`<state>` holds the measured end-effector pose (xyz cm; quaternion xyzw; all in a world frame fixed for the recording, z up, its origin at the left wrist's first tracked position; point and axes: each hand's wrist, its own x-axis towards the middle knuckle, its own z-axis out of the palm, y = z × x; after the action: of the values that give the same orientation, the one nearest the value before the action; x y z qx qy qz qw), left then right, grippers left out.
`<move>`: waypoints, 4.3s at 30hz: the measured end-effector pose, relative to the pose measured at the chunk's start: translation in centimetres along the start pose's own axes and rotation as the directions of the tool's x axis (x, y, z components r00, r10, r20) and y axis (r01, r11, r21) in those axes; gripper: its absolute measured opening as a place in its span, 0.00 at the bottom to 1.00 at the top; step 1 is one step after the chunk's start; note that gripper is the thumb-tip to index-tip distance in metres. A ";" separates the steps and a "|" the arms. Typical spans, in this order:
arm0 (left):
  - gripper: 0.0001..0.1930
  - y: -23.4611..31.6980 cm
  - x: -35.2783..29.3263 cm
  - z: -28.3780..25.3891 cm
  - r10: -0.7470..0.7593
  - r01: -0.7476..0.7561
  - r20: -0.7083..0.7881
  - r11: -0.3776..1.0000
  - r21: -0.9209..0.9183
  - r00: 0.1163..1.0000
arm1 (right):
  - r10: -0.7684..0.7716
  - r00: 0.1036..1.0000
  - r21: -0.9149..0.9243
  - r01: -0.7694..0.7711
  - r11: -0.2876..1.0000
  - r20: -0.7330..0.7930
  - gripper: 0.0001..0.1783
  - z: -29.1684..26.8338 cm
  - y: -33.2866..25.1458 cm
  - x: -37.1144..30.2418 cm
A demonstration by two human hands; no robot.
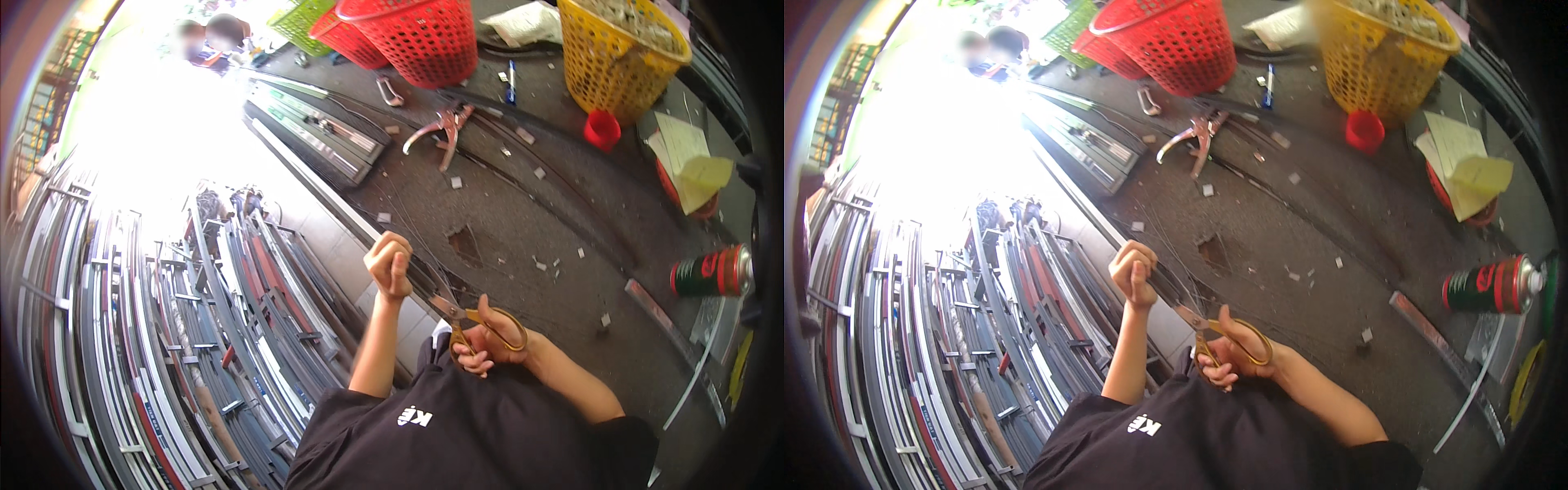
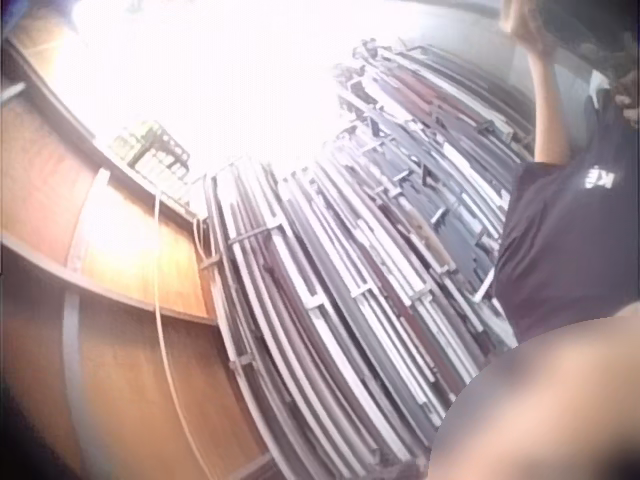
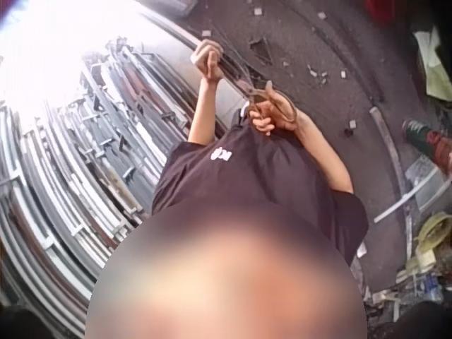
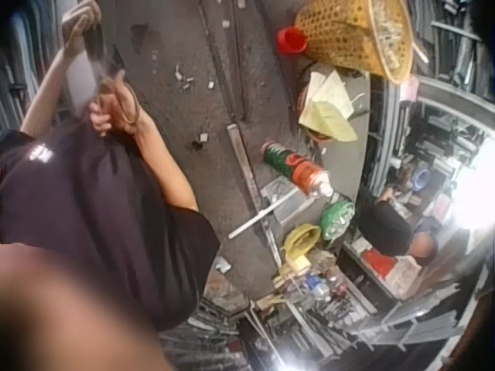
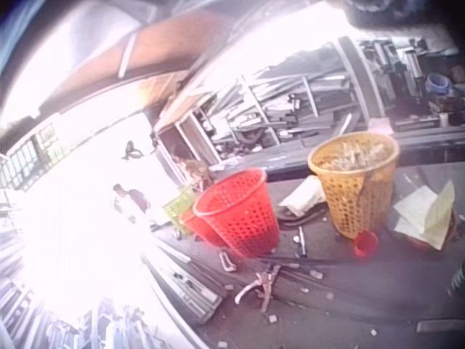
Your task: The person assembles a window frame by cutting a rubber seal, inserting a small metal clip into the profile, and fitting the seal into the frame channel. They use pliers and scissors to trim and adjust components, then align the frame parts on the workbench.
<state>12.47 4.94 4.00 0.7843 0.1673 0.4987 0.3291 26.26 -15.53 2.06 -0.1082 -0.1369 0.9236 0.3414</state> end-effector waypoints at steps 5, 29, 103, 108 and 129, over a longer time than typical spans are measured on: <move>0.23 -0.2 -0.3 0.1 -0.017 0.017 0.023 1.000 0.001 1.000 | -0.009 1.000 -0.048 0.008 0.999 -0.017 0.54 -0.2 -0.3 -0.1; 0.21 -0.6 -0.4 0.1 -0.005 0.006 -0.018 1.000 0.007 1.000 | 0.014 1.000 -0.078 -0.016 0.997 -0.016 0.51 -0.8 0.1 -1.4; 0.22 -0.8 -0.5 1.3 0.035 -0.038 -0.084 0.999 -0.036 0.996 | -0.067 0.980 -0.133 0.043 0.990 -0.186 0.25 0.7 -0.5 0.3; 0.22 -0.8 -0.9 1.2 0.027 -0.031 -0.094 0.999 -0.039 0.995 | -0.055 0.973 -0.081 0.037 0.996 -0.226 0.18 0.6 -0.2 0.3; 0.14 -1.7 -0.4 0.3 -0.125 0.049 0.505 0.986 0.162 0.854 | -0.898 -0.062 -0.604 -0.720 0.343 -0.435 0.22 4.8 -5.5 -6.9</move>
<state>12.72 5.88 2.47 0.9018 0.1444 0.2432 0.3267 33.30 -16.98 9.10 -0.8834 -0.3391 0.1677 0.2764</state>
